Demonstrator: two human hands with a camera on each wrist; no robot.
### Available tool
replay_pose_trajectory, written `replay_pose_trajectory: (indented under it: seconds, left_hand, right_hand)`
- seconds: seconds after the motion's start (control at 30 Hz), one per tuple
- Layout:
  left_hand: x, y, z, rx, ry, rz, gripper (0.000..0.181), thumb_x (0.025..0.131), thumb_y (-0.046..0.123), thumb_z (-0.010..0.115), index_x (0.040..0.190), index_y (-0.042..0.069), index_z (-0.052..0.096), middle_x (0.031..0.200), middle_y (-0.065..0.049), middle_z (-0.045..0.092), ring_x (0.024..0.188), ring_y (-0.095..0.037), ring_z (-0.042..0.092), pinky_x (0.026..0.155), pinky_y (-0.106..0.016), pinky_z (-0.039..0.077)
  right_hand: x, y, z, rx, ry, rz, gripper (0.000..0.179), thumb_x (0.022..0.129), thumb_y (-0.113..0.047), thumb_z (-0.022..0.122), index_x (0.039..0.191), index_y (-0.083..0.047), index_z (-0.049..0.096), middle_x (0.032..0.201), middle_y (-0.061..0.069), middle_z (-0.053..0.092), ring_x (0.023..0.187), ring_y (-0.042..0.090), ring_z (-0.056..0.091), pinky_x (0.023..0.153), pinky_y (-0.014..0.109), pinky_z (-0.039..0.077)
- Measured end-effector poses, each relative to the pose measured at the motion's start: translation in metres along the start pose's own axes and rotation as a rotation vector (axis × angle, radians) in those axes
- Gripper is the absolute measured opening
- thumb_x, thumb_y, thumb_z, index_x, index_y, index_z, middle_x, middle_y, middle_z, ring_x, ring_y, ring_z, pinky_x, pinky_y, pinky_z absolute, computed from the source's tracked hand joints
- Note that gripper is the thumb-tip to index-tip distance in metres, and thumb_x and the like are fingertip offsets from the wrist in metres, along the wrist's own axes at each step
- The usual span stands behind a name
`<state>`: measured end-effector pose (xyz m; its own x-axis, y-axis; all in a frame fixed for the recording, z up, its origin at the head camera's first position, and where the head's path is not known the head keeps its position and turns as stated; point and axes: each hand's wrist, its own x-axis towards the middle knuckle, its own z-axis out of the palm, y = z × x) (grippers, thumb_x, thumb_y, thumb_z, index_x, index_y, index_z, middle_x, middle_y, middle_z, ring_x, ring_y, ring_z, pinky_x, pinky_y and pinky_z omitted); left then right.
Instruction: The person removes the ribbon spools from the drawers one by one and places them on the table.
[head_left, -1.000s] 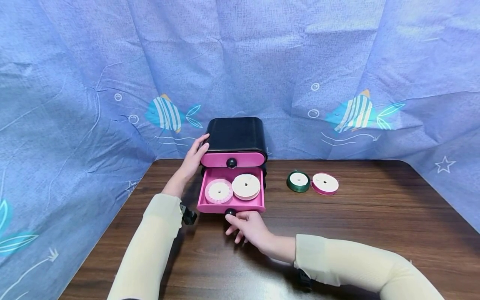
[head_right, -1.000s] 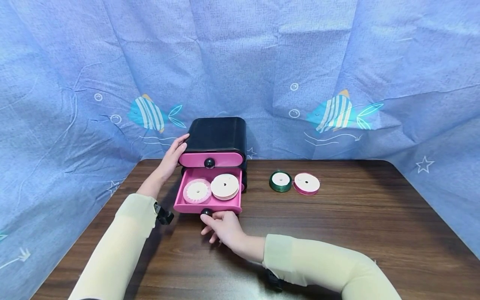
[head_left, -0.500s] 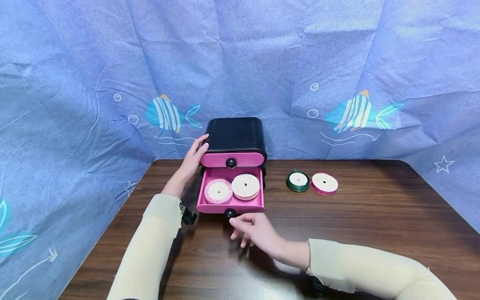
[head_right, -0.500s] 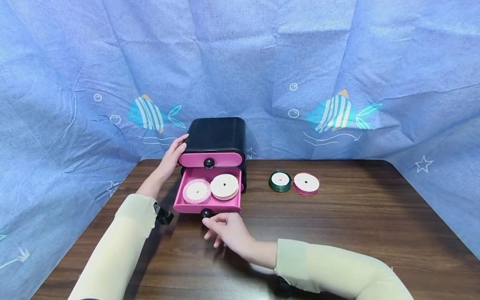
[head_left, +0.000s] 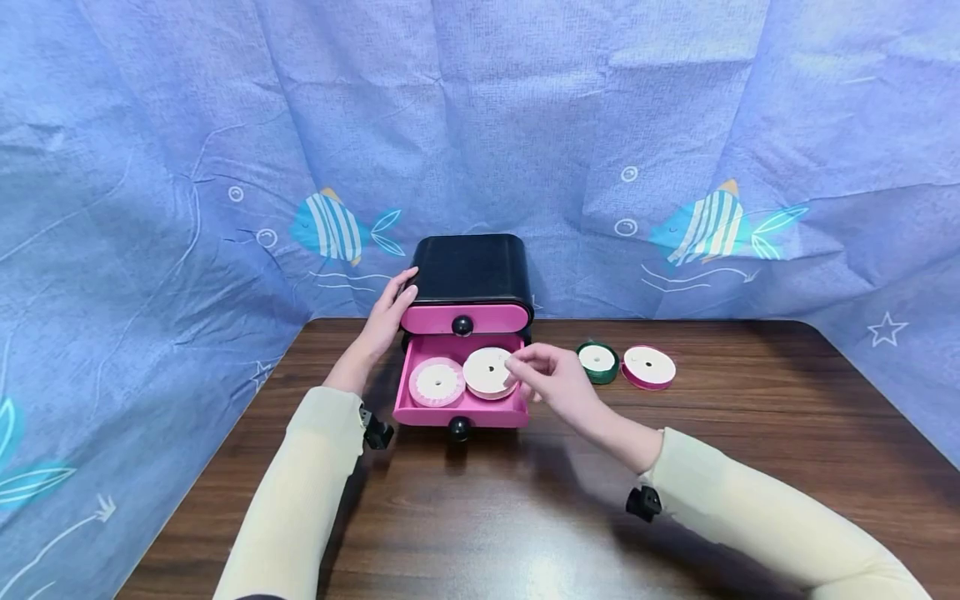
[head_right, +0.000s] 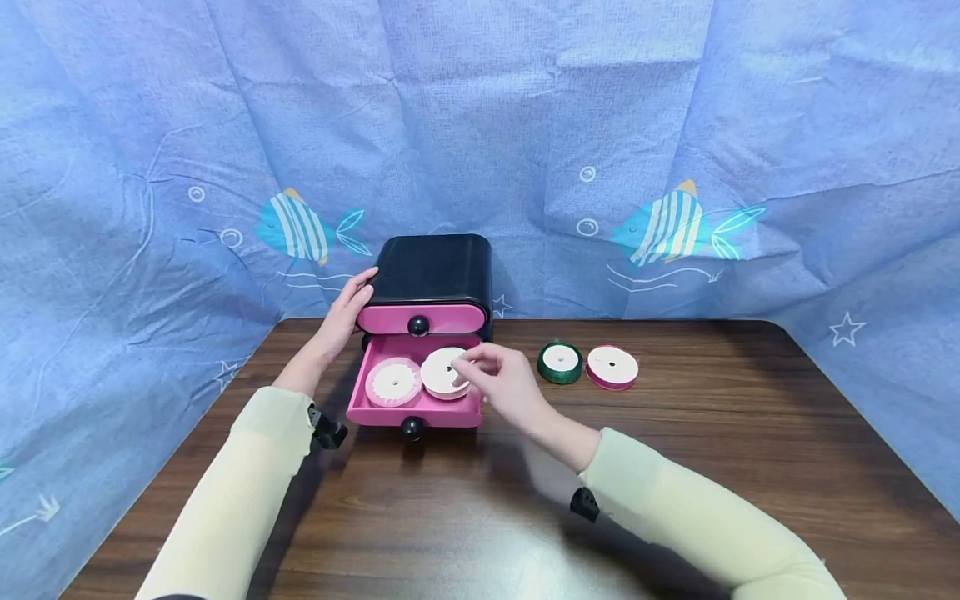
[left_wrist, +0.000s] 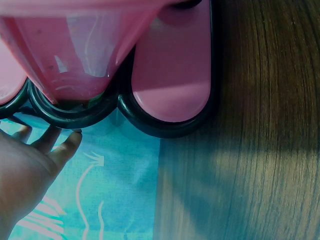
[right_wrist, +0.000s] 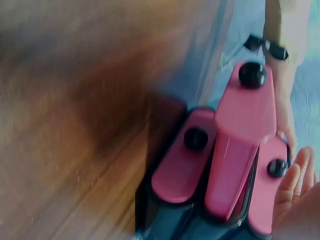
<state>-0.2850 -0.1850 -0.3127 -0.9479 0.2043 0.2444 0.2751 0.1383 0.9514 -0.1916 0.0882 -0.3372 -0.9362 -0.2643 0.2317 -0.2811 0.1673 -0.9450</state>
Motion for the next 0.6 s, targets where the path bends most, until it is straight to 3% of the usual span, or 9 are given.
replay_pose_trajectory:
  seconds: [0.17, 0.4, 0.6]
  left_hand:
    - [0.000, 0.001, 0.000, -0.003, -0.007, -0.006, 0.053, 0.103, 0.020, 0.040, 0.151, 0.001, 0.029, 0.159, -0.016, 0.017, 0.143, -0.027, 0.019, 0.112, -0.042, 0.022]
    - [0.001, 0.000, 0.000, 0.019, -0.004, -0.009, 0.053, 0.103, 0.019, 0.040, 0.151, 0.001, 0.028, 0.159, -0.017, 0.016, 0.144, -0.027, 0.018, 0.112, -0.042, 0.021]
    - [0.013, -0.023, -0.005, -0.009, 0.013, -0.001, 0.052, 0.103, 0.021, 0.042, 0.152, 0.005, 0.030, 0.159, -0.014, 0.018, 0.143, -0.025, 0.020, 0.112, -0.043, 0.021]
  right_hand:
    - [0.011, 0.006, -0.009, -0.137, -0.042, -0.144, 0.024, 0.089, -0.012, 0.071, 0.109, 0.000, 0.066, 0.098, 0.011, 0.069, 0.085, 0.025, 0.061, 0.072, 0.030, 0.050]
    - [0.021, 0.013, -0.009, -0.328, -0.080, -0.243, 0.043, 0.082, -0.018, 0.079, 0.118, -0.002, 0.062, 0.104, 0.015, 0.063, 0.094, 0.031, 0.056, 0.081, 0.041, 0.045]
    - [0.030, 0.025, -0.007, -0.401, -0.111, -0.274, 0.052, 0.080, -0.021, 0.081, 0.123, 0.000, 0.061, 0.116, 0.012, 0.062, 0.105, 0.028, 0.056, 0.093, 0.046, 0.044]
